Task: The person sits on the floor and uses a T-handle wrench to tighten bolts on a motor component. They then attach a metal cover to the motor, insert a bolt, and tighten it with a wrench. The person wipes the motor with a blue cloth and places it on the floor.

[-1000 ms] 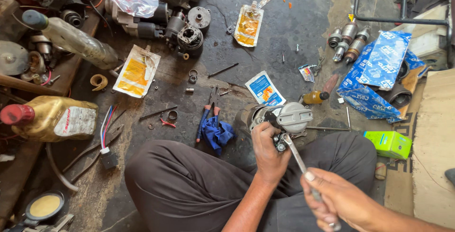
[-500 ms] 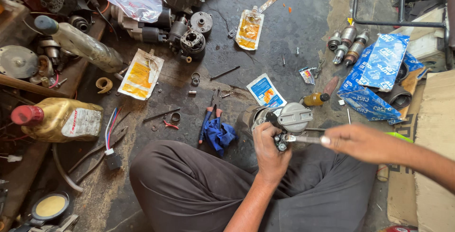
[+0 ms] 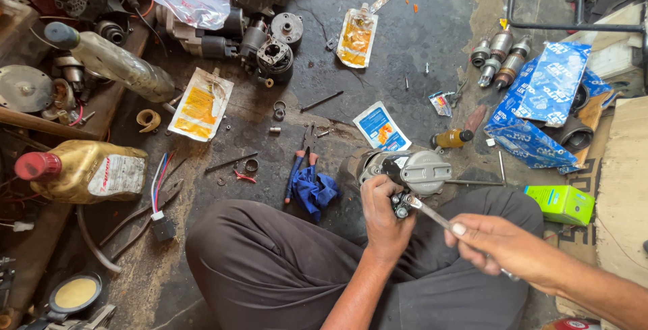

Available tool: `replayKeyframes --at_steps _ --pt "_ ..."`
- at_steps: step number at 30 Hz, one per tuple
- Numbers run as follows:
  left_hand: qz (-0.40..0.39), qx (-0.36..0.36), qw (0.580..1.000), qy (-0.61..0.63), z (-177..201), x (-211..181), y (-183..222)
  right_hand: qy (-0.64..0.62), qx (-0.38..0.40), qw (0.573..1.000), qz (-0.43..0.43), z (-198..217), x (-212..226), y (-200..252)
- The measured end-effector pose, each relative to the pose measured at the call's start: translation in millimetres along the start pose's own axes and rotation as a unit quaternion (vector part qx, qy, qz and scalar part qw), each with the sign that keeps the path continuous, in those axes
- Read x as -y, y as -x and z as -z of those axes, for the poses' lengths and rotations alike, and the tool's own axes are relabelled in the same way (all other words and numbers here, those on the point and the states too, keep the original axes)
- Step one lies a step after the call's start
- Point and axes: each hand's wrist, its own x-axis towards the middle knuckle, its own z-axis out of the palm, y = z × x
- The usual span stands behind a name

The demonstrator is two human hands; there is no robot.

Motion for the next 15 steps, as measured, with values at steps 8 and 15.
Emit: replayKeyframes --at_steps 8,15 --pt "0.003 0.0 1.0 -0.003 1 -2 -10 0.322 -0.14 0.919 0.18 25 22 -10" --pt "-0.002 0.001 1.0 0.0 4 -4 -13 0.366 -0.105 0.908 0.173 27 64 -7"
